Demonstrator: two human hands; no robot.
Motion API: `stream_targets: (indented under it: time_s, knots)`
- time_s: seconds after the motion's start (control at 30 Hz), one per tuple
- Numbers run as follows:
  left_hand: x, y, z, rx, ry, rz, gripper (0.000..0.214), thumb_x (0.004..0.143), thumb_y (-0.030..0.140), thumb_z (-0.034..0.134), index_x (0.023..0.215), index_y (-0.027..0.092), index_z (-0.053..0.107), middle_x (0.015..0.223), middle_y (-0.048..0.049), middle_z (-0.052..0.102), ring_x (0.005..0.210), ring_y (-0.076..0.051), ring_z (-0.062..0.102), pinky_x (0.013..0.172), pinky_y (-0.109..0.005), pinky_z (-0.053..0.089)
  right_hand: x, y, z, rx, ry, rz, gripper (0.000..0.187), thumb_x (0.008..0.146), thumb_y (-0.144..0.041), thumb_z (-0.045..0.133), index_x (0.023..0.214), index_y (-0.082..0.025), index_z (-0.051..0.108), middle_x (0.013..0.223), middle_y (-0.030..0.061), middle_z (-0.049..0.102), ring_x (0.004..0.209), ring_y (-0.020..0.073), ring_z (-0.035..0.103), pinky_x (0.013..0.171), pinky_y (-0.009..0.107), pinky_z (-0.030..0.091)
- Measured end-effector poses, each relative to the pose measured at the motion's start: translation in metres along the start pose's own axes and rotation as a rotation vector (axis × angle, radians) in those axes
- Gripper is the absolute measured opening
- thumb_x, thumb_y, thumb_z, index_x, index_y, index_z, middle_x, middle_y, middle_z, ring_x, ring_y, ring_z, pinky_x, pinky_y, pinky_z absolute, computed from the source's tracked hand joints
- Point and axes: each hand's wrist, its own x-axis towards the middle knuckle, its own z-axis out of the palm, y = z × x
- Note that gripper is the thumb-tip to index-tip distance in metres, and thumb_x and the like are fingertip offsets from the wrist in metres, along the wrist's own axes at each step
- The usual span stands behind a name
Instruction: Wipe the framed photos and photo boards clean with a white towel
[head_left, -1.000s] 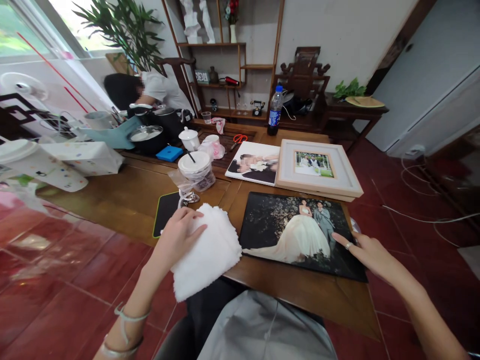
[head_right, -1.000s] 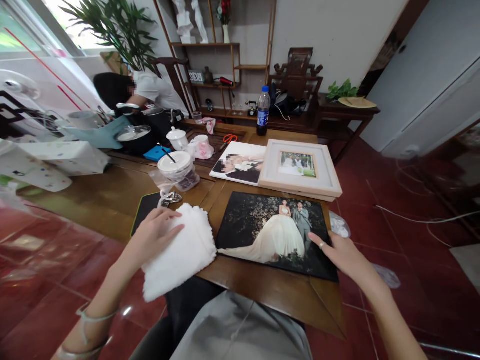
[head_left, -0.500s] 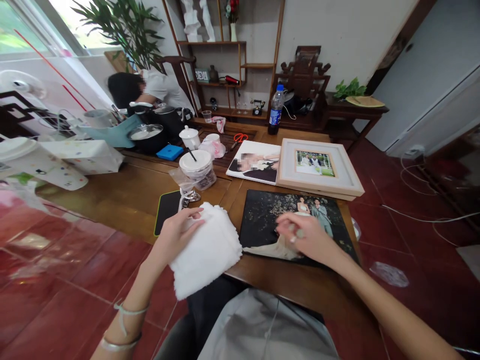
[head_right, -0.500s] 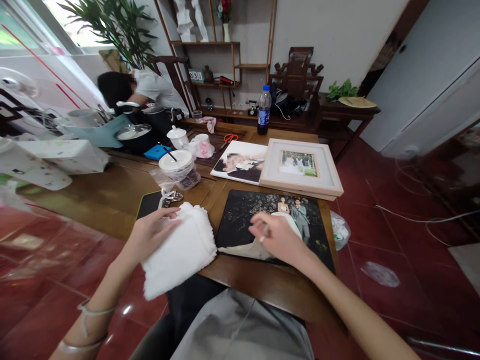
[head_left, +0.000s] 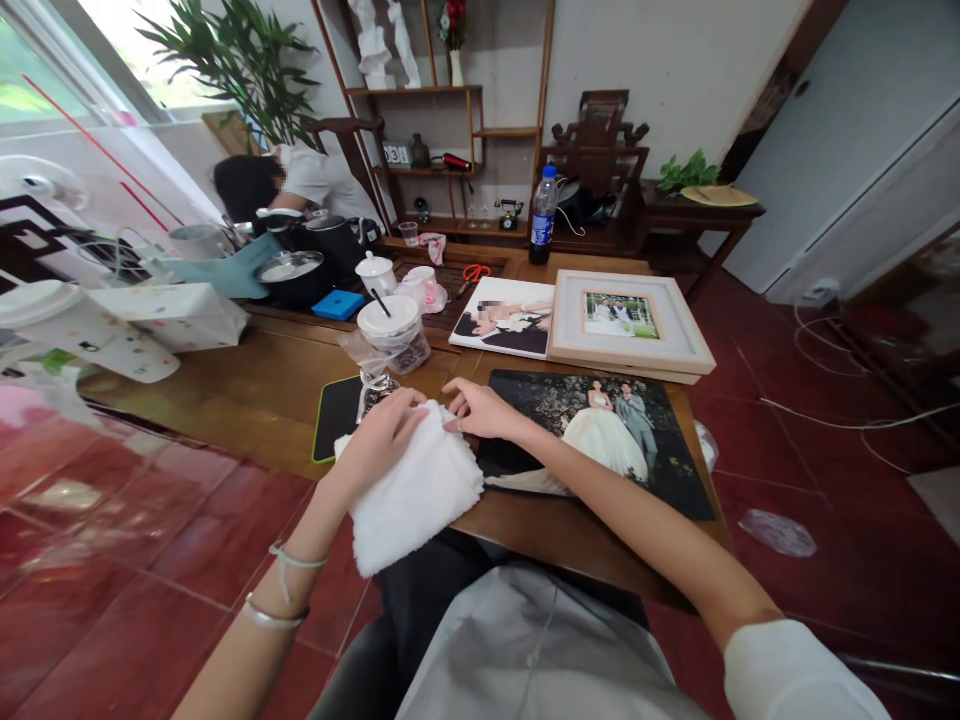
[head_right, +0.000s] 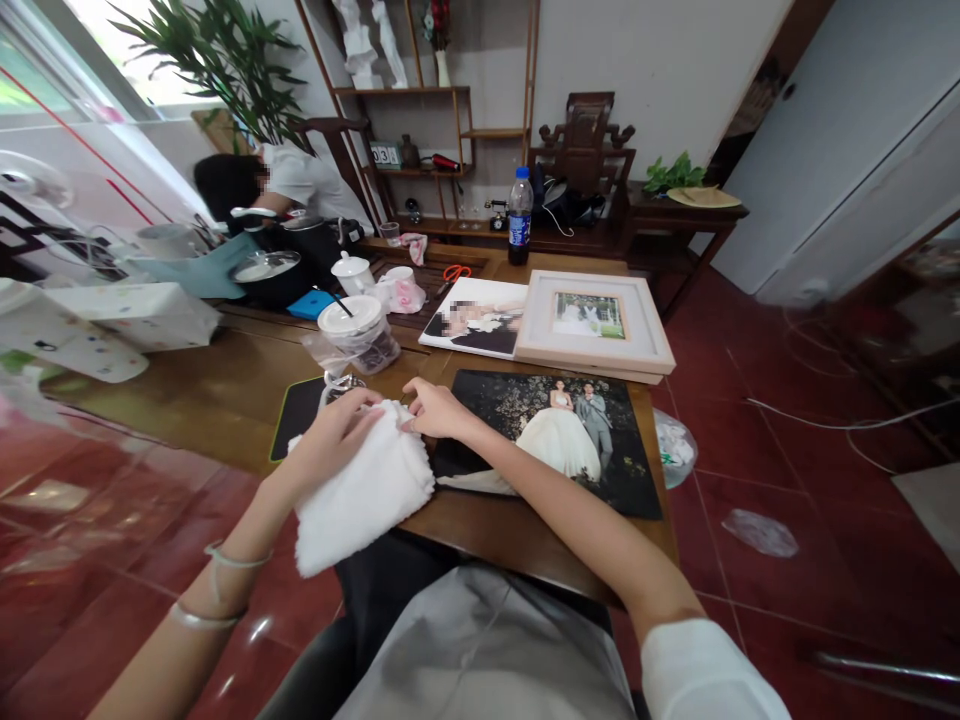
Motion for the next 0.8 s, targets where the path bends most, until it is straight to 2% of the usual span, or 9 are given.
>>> stream_targets:
  time_s: [0.1,0.2,0.33,0.4,0.47,0.53,0.63,0.7,0.8]
  knots:
    - [0.002,0.002,0.003,-0.028,-0.020,0.061,0.020,0.093,0.032,0.040,0.097,0.018,0.054,0.101,-0.0069,0.060,0.095,-0.022,0.056,0.086,-0.034,0.041,0.003,-0.002,0.002,0.100,0.075,-0.071,0.040,0.063,-0.008,0.070,0.100,-0.018,0.056,0.078,-0.0001,0.064,0.068,0.0121,0.060,0.066,0.025,0.047]
    - [0.003,0.002,0.000,-0.036,0.000,0.059,0.019,0.093,0.032,0.041,0.097,0.019,0.054,0.099,-0.0057,0.061,0.092,-0.020,0.058,0.083,-0.032,0.042,0.004,-0.008,0.004,0.273,0.083,-0.118,0.035,0.067,-0.010,0.065,0.099,-0.019,0.054,0.079,-0.0017,0.061,0.067,0.0105,0.059,0.064,0.024,0.046]
    - [0.005,0.002,-0.009,0.047,0.025,0.016,0.020,0.093,0.035,0.041,0.094,0.019,0.054,0.091,-0.0041,0.063,0.082,-0.020,0.059,0.077,-0.031,0.043,-0.001,-0.018,0.008,0.409,0.160,-0.035,0.027,0.078,-0.026,0.060,0.102,-0.024,0.048,0.086,-0.0018,0.061,0.067,0.0106,0.056,0.060,0.023,0.045]
    - [0.005,0.003,-0.013,0.120,0.074,-0.018,0.022,0.094,0.036,0.038,0.091,0.019,0.052,0.088,-0.0049,0.063,0.082,-0.021,0.060,0.074,-0.031,0.043,-0.007,-0.021,0.010,0.396,0.167,0.001,0.030,0.075,-0.033,0.065,0.098,-0.025,0.047,0.087,-0.0031,0.060,0.066,0.0105,0.053,0.058,0.022,0.042]
    - [0.005,0.005,-0.016,0.214,0.143,-0.060,0.024,0.095,0.037,0.035,0.092,0.019,0.051,0.087,-0.0065,0.063,0.081,-0.023,0.061,0.072,-0.031,0.043,-0.013,-0.021,0.012,0.353,0.079,0.006,0.038,0.066,-0.034,0.074,0.090,-0.023,0.047,0.083,-0.0044,0.058,0.066,0.0100,0.050,0.057,0.020,0.040]
    - [0.005,0.004,-0.017,0.305,0.200,-0.109,0.025,0.095,0.037,0.033,0.095,0.018,0.049,0.085,-0.0076,0.063,0.078,-0.024,0.062,0.068,-0.031,0.043,-0.018,-0.019,0.014,0.310,-0.071,-0.014,0.042,0.058,-0.033,0.080,0.082,-0.021,0.046,0.078,-0.0053,0.054,0.066,0.0098,0.047,0.056,0.020,0.037]
    - [0.006,-0.006,-0.018,0.322,0.236,-0.152,0.027,0.095,0.039,0.032,0.099,0.018,0.049,0.086,-0.0081,0.064,0.076,-0.024,0.063,0.066,-0.031,0.044,-0.021,-0.013,0.020,0.358,-0.262,-0.033,0.040,0.058,-0.028,0.079,0.076,-0.020,0.043,0.071,-0.0061,0.050,0.065,0.0099,0.046,0.055,0.019,0.035]
    - [0.006,-0.018,-0.022,0.200,0.172,-0.175,0.030,0.093,0.045,0.038,0.103,0.019,0.048,0.088,-0.0071,0.065,0.073,-0.022,0.063,0.064,-0.030,0.045,-0.022,-0.010,0.022,0.451,-0.303,0.023,0.037,0.063,-0.024,0.074,0.080,-0.021,0.041,0.073,-0.0054,0.053,0.065,0.0106,0.049,0.056,0.020,0.037]
    - [0.000,-0.034,-0.036,-0.093,-0.083,-0.215,0.050,0.082,0.055,0.054,0.116,0.019,0.045,0.086,-0.0045,0.067,0.064,-0.018,0.061,0.056,-0.027,0.047,-0.023,-0.011,0.023,0.484,-0.257,0.124,0.041,0.064,-0.017,0.071,0.090,-0.022,0.040,0.083,-0.0033,0.057,0.065,0.0103,0.051,0.055,0.020,0.040]
